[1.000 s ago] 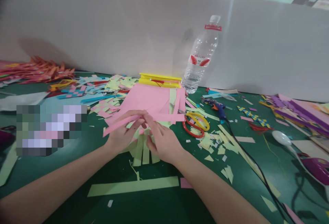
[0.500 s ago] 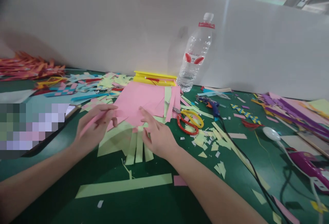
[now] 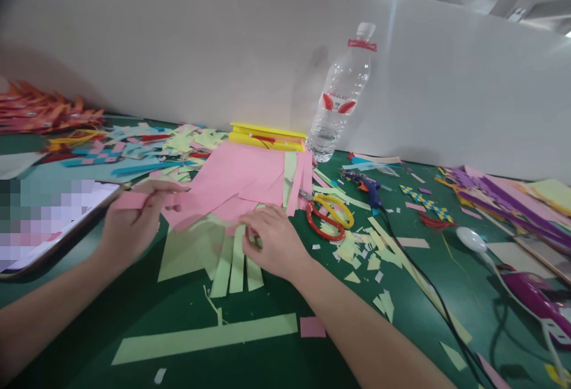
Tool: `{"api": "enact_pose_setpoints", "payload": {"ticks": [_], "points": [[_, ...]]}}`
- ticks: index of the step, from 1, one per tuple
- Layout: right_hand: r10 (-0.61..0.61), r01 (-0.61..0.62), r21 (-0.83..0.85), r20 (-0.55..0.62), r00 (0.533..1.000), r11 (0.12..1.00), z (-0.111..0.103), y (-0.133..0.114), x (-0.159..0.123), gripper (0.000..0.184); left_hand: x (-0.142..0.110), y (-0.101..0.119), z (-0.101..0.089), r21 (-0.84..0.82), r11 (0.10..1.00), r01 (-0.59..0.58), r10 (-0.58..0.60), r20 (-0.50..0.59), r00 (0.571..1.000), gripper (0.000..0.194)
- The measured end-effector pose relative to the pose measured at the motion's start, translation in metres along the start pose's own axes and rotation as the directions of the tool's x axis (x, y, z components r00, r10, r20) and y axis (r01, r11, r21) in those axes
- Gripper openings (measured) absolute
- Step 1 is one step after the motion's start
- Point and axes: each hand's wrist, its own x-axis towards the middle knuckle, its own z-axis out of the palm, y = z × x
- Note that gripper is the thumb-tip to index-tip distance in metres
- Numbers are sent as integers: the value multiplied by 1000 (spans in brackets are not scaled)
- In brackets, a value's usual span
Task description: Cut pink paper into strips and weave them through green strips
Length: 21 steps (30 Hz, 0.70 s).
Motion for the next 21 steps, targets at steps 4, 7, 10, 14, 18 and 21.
{"api": "enact_pose_setpoints", "payload": {"ticks": [4,7,10,14,18,21], "points": [[-3,-7,-125,-76,997,992,-8,14,0,19,-1,-2,-2,75,985,-157,154,45,987,19],[15,-33,-131,-131,991,991,-13,23,-1,17,-1,-1,-6,149,953,-264,255,77,964,21],[-20,9,-116,-91,996,993,-15,23,0,13,-1,1,-7,280,845,-456,406,220,887,22],[-81,84,-100,27,996,991,-13,15,1,17,-4,4,2,316,711,-629,450,483,751,29],[-43,44,-44,22,999,998,-13,16,0,26,-10,6,10,227,597,-769,458,691,559,40],[-18,19,-16,66,998,1000,-12,19,0,34,-12,6,11,212,590,-779,436,729,528,47]]}}
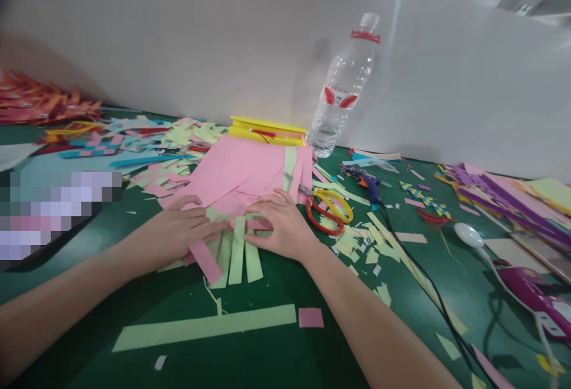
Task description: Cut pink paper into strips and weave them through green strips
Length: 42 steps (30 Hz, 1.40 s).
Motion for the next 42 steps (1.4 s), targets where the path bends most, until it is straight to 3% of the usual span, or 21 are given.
{"api": "enact_pose_setpoints", "payload": {"ticks": [7,15,20,27,36,42], "points": [[20,-22,34,78,997,999,1,-1,-1,40,2,-2,-2,-1,1000,4,-4,70,998,40],[73,-83,66,140,987,994,0,-4,0,50,1,-3,2,8,1000,0,0,79,997,30],[97,-102,55,96,991,993,0,-1,-1,54,1,-2,1,8,1000,17,-18,82,996,29],[24,-24,14,57,998,1000,1,-1,-1,42,3,-1,-1,-41,998,40,-37,85,996,29],[-81,80,13,145,986,997,1,-6,0,32,1,-3,3,-53,997,52,-46,110,993,29],[-97,96,18,200,975,995,-1,-8,0,29,-1,-3,5,-31,999,10,-8,63,998,28]]}}
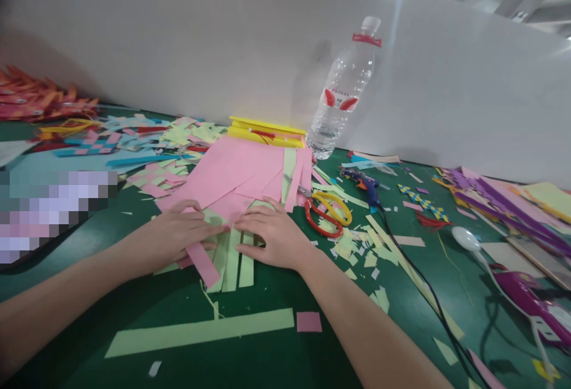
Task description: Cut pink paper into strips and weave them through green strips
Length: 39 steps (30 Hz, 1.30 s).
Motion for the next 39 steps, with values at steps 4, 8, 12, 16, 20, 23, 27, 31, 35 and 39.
{"api": "enact_pose_setpoints", "payload": {"ticks": [4,8,12,16,20,23,27,31,35,39], "points": [[2,-2,-16,-31,1000,1000,-1,-1,0,28,0,0,0,17,1000,-9,10,-26,1000,27],[61,-72,-77,-139,988,994,0,2,0,26,0,0,4,25,1000,-7,9,-79,997,26],[78,-95,-100,-163,984,990,0,5,0,26,1,2,8,-13,1000,22,-23,-93,995,28],[58,-74,-97,-152,987,993,0,5,-1,25,1,3,3,-121,990,75,-83,-65,994,30],[37,-61,-98,-225,974,993,-1,2,0,25,-3,2,-5,-317,902,294,-336,-89,938,35],[-21,-8,-121,-232,973,993,-2,-1,1,23,-4,2,-12,-516,778,357,-525,-223,821,38],[-102,66,-186,-189,977,980,0,-9,2,23,0,3,-23,-709,639,297,-704,-384,598,54],[-154,108,-233,-188,970,966,4,-17,2,28,3,0,-27,-846,417,333,-862,-252,439,66],[-147,101,-198,-229,962,975,8,-21,3,27,4,-2,-28,-941,74,329,-917,66,394,60],[-72,34,-149,-261,963,988,8,-20,3,24,4,-1,-29,-943,-9,333,-902,152,404,45]]}}
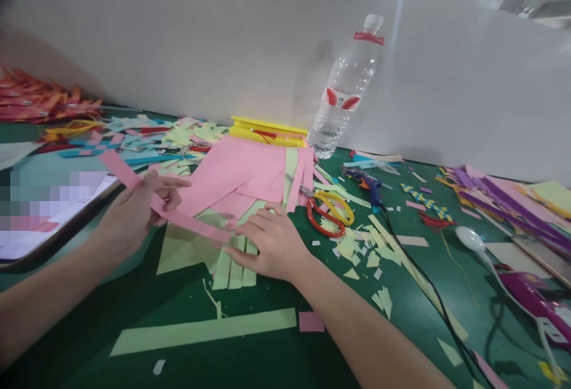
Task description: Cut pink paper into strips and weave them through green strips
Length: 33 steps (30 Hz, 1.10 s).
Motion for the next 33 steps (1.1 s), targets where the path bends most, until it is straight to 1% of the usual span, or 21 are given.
{"api": "enact_pose_setpoints", "payload": {"ticks": [2,3,5,6,7,9,12,14,16,18,20,22,24,27,31,33], "points": [[8,-8,6,-2,1000,1000,0,0,0,26,1,0,-1,10,1000,-14,14,0,1000,34],[15,-15,9,3,1000,1000,0,-1,0,27,1,-1,-1,25,999,-20,20,-19,1000,30],[61,-61,14,13,998,998,0,-4,1,23,3,-1,-4,113,993,-42,51,-81,995,24],[99,-100,12,16,995,995,0,-5,2,19,4,-1,-5,206,976,-66,89,-106,990,22],[144,-144,5,19,989,990,1,-7,2,16,4,-1,-7,312,944,-106,142,-95,985,21],[232,-231,-28,38,972,972,3,-9,3,16,5,1,-9,476,865,-159,202,-40,979,21],[297,-291,-65,101,950,954,6,-9,4,19,5,2,-11,571,801,-181,206,21,978,25],[294,-286,-73,142,945,956,7,-8,3,21,6,1,-11,585,788,-189,196,52,979,26],[286,-275,-83,170,943,958,9,-7,2,23,6,-1,-11,560,804,-202,187,85,979,24],[288,-276,-86,187,939,957,9,-6,1,23,7,-4,-10,481,854,-197,170,98,980,22],[291,-284,-67,191,937,957,10,-5,0,22,7,-6,-8,359,918,-166,137,104,985,20],[299,-299,-30,182,937,954,10,-4,0,19,7,-8,-7,271,951,-150,119,127,985,19],[308,-314,9,171,936,950,11,-4,0,17,8,-8,-6,283,945,-165,124,159,980,19],[308,-320,48,165,937,946,11,-4,1,17,10,-9,-8,363,914,-182,121,184,975,22],[320,-335,73,160,934,939,11,-3,0,19,12,-10,-10,353,917,-185,108,227,968,22],[307,-321,92,138,942,943,12,-2,0,18,12,-11,-10,369,905,-211,124,245,962,20]]}}
